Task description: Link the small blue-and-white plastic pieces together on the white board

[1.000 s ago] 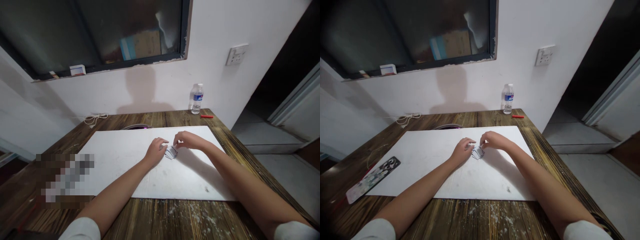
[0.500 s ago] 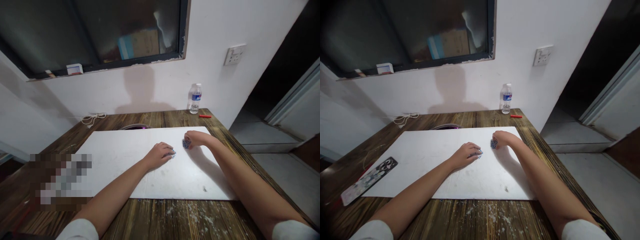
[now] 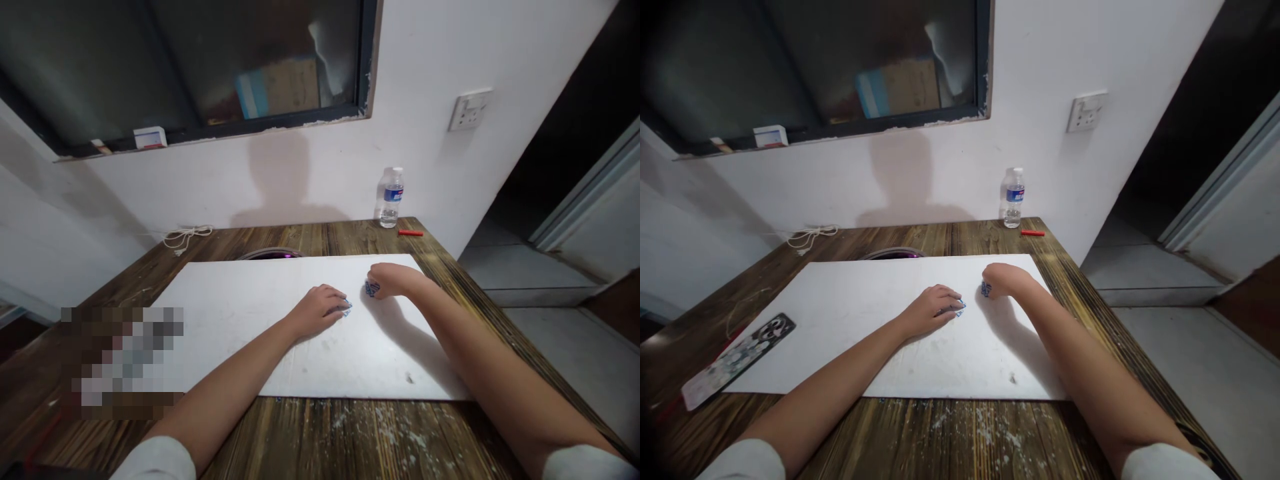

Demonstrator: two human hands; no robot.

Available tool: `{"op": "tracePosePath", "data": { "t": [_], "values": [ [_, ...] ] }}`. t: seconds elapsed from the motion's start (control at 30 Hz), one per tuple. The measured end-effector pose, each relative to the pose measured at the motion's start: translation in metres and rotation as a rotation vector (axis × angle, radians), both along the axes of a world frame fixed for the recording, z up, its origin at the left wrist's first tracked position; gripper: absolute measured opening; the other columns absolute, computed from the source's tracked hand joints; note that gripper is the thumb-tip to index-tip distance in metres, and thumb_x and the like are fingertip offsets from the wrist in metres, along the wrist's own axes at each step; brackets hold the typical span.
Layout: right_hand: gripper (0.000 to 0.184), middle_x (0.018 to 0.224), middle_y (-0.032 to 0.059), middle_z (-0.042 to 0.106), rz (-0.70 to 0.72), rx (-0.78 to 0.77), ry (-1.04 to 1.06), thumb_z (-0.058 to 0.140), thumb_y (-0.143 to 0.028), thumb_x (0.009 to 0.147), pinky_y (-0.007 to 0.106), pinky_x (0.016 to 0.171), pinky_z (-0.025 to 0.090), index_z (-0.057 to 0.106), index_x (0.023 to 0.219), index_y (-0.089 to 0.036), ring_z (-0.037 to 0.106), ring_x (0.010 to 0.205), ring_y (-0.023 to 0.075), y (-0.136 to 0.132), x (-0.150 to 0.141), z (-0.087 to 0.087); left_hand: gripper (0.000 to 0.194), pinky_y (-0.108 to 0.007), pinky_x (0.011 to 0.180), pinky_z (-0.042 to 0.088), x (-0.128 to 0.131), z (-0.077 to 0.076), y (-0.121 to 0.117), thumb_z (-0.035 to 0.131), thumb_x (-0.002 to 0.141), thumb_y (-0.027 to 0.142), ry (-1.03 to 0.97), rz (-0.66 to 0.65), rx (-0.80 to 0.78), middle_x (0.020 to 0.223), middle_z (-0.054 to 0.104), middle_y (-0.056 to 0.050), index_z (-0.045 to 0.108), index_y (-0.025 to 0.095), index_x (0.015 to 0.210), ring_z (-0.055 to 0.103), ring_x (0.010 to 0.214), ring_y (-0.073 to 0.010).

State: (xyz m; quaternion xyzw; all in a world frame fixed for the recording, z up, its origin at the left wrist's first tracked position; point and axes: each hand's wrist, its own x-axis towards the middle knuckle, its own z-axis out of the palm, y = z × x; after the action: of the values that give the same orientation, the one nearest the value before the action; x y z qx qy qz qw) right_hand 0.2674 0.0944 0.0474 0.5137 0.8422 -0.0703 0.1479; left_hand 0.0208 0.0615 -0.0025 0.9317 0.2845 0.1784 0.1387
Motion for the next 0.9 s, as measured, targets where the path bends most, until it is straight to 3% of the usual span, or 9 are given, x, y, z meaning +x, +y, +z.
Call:
{"op": "tracePosePath", "data": {
  "t": [0.17, 0.3, 0.57, 0.9],
  "values": [
    [0.043, 0.106, 0.0139, 0.068, 0.004, 0.042, 0.074, 0.071, -0.027, 0.07, 0.029, 0.066, 0.042, 0.066, 0.11, -0.013, 0.066, 0.09, 0.0275, -0.001, 0.003, -0.005, 0.023, -0.042, 0.098, 0.041, 0.0, 0.0, 0.0, 0.057, 0.093, 0.029, 0.007, -0.011, 0.018, 0.123, 0.068, -0.005, 0.069, 0.026, 0.112, 0.057, 0.115, -0.024],
    [0.042, 0.111, 0.0125, 0.066, -0.012, 0.053, 0.11, 0.068, -0.023, 0.075, 0.029, 0.068, 0.042, 0.06, 0.116, -0.018, 0.065, 0.094, 0.0264, 0.004, 0.007, -0.012, 0.023, -0.042, 0.098, 0.042, -0.001, 0.0, 0.0, 0.057, 0.093, 0.028, 0.005, -0.021, 0.027, 0.123, 0.068, -0.005, 0.069, 0.026, 0.112, 0.057, 0.115, -0.024],
    [0.032, 0.107, 0.0132, 0.067, -0.005, 0.099, 0.135, 0.056, -0.017, 0.081, 0.029, 0.067, 0.04, 0.06, 0.113, -0.017, 0.065, 0.091, 0.0264, 0.011, 0.01, -0.021, 0.024, -0.043, 0.098, 0.041, -0.001, -0.002, 0.001, 0.057, 0.093, 0.028, -0.01, -0.028, 0.028, 0.123, 0.068, -0.005, 0.069, 0.026, 0.113, 0.057, 0.115, -0.0239],
    [0.041, 0.1, 0.0101, 0.07, -0.027, 0.143, 0.29, 0.052, -0.009, 0.08, 0.027, 0.066, 0.038, 0.061, 0.119, -0.021, 0.064, 0.086, 0.0234, 0.015, 0.018, -0.017, 0.023, -0.042, 0.098, 0.042, -0.002, -0.005, 0.003, 0.057, 0.093, 0.028, -0.007, -0.039, 0.047, 0.123, 0.068, -0.005, 0.069, 0.026, 0.113, 0.057, 0.115, -0.0236]
  ]
}}
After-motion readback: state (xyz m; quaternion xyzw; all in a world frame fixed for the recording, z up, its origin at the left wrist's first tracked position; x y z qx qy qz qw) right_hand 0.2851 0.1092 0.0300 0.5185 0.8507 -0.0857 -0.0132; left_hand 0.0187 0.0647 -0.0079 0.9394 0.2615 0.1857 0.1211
